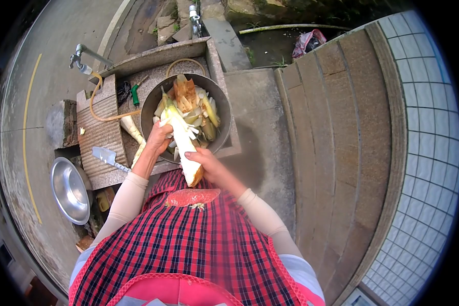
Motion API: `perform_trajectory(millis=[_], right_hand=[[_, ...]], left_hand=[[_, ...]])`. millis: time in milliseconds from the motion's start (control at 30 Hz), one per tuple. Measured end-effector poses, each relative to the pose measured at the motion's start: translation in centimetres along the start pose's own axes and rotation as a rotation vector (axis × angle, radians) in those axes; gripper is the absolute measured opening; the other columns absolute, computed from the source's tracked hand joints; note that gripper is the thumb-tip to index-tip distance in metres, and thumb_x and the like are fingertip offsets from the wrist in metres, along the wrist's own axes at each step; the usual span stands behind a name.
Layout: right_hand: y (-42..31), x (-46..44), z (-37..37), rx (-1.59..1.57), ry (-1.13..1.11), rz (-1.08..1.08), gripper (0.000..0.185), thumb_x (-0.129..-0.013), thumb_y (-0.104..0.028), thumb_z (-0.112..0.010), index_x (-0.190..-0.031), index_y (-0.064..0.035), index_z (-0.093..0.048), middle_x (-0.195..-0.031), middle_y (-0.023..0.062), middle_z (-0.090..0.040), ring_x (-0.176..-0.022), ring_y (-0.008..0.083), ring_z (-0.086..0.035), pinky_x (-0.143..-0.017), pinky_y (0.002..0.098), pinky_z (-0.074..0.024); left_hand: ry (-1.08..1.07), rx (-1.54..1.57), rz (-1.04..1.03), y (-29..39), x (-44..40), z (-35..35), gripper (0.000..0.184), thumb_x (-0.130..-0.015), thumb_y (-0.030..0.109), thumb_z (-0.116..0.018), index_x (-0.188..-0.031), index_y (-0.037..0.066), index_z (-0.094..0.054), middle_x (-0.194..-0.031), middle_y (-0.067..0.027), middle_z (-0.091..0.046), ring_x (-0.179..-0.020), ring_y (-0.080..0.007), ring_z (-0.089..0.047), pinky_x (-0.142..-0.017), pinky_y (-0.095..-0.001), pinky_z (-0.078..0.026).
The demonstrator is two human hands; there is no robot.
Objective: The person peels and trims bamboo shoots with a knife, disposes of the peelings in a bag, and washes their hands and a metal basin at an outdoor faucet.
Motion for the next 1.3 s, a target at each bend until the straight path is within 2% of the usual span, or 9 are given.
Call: perform_trajectory(millis=[300, 500, 600, 700, 767, 900, 1067, 1200, 1300], right_hand=[[1.9, 0.7, -2.4, -0.754, -0.434, -0.269, 0.053, -0.085, -0.04, -0.048, -0.114, 0.0038, -0.049, -0.084, 0.0155, -0.06, -0.072, 0.0271, -0.059, -0.063, 0.0385, -0.0492], [2.6, 0.3, -1.7, -0.659, -0.551, -0.256, 0.055, -0.085, -0.041, -0.05, -0.115, 0.0041, -0.048, -0.095, 0.0153, -0.058, -0.081, 0.0255, -0.058, -0.069, 0.0357, -0.0481], [2.0, -0.2, 0.7, -0.139, -0.231, -0.238, 0.052, -0.084, -0.036, -0.056, -0.116, 0.0045, -0.048, -0.101, 0.0173, -0.058, -0.088, 0.0256, -0.059, -0.074, 0.0337, -0.0484], [-1.9, 0.1, 1.8, 0.225, 0.07, 0.119, 0.054, -0.082, -0.034, -0.063, -0.116, 0.0049, -0.048, -0.101, 0.0191, -0.061, -0.089, 0.0276, -0.062, -0.075, 0.0321, -0.0492], [-4.6, 0.0, 1.4, 1.065, 0.262, 0.252, 0.071, -0.067, -0.041, -0.076, -0.112, 0.0071, -0.048, -0.09, 0.0217, -0.063, -0.086, 0.0309, -0.063, -0.074, 0.0356, -0.0496], [-3.1, -0.1, -0.5, 1.476, 0.369, 0.085, 0.072, -0.058, -0.044, -0.079, -0.106, 0.0011, -0.05, -0.103, 0.0243, -0.06, -0.096, 0.0386, -0.058, -0.078, 0.0394, -0.0477], [-2.1, -2.2, -0.7, 1.122, -0.067, 0.264, 0.059, -0.064, -0.028, -0.079, -0.105, 0.0052, -0.053, -0.086, 0.0184, -0.063, -0.077, 0.0251, -0.064, -0.07, 0.0345, -0.0513], [1.2, 0.4, -2.2, -0.04, -0.316, -0.263, 0.037, -0.078, -0.011, -0.065, -0.109, 0.004, -0.049, -0.089, 0.017, -0.063, -0.078, 0.0259, -0.065, -0.07, 0.0342, -0.0543], [0.4, 2.8, -4.3, -0.195, -0.401, -0.24, 0.042, -0.077, -0.011, -0.066, -0.11, 0.004, -0.047, -0.093, 0.0166, -0.061, -0.081, 0.0232, -0.065, -0.069, 0.0342, -0.0542]], left_hand=[[-0.052, -0.07, 0.002, -0.3, -1.0, 1.2, 0.043, -0.071, -0.006, -0.047, -0.113, -0.003, -0.053, -0.104, -0.0103, -0.062, -0.094, -0.0223, -0.062, -0.082, -0.0329, -0.051], [-0.025, -0.05, 0.025, -1.1, -0.9, 1.6, 0.045, -0.071, -0.006, -0.047, -0.115, -0.003, -0.051, -0.104, -0.0103, -0.061, -0.093, -0.0228, -0.062, -0.081, -0.0333, -0.051], [0.109, -0.051, 0.037, -1.2, -0.1, 2.2, 0.043, -0.071, -0.005, -0.047, -0.114, -0.001, -0.051, -0.103, -0.0106, -0.061, -0.092, -0.0231, -0.062, -0.079, -0.0332, -0.052], [0.291, -0.185, -0.016, -0.4, 0.5, 3.3, 0.039, -0.072, -0.005, -0.046, -0.111, -0.001, -0.052, -0.101, -0.0106, -0.061, -0.09, -0.0218, -0.062, -0.077, -0.0331, -0.051], [0.419, -0.318, -0.123, 0.4, 0.5, 4.5, 0.034, -0.073, -0.006, -0.046, -0.106, -0.001, -0.052, -0.098, -0.0097, -0.061, -0.088, -0.02, -0.061, -0.075, -0.034, -0.051], [0.454, -0.609, -0.293, 1.8, 0.1, 4.3, 0.033, -0.072, -0.007, -0.045, -0.104, -0.002, -0.052, -0.097, -0.0081, -0.06, -0.088, -0.0168, -0.059, -0.076, -0.028, -0.047], [0.281, -0.67, -0.319, 1.3, -1.2, 6.3, 0.036, -0.075, -0.007, -0.048, -0.111, -0.003, -0.051, -0.096, -0.0068, -0.06, -0.088, -0.0151, -0.058, -0.08, -0.025, -0.045], [0.222, -0.685, -0.438, -1.1, -3.9, 9.8, 0.032, -0.084, 0.004, -0.055, -0.115, -0.001, -0.05, -0.1, -0.0049, -0.059, -0.089, -0.0142, -0.058, -0.08, -0.0255, -0.046], [0.197, -0.474, -0.377, 1.7, -2.7, 9.6, 0.025, -0.09, 0.011, -0.051, -0.112, 0.001, -0.049, -0.099, -0.0053, -0.059, -0.087, -0.0134, -0.058, -0.076, -0.0272, -0.049]])
Point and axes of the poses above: each hand's wrist, its own x-axis away from the middle knuckle, its own z-axis out of the back of the hand, y = z × x, the point moved 9 cm from there along -x, towards the middle knuckle
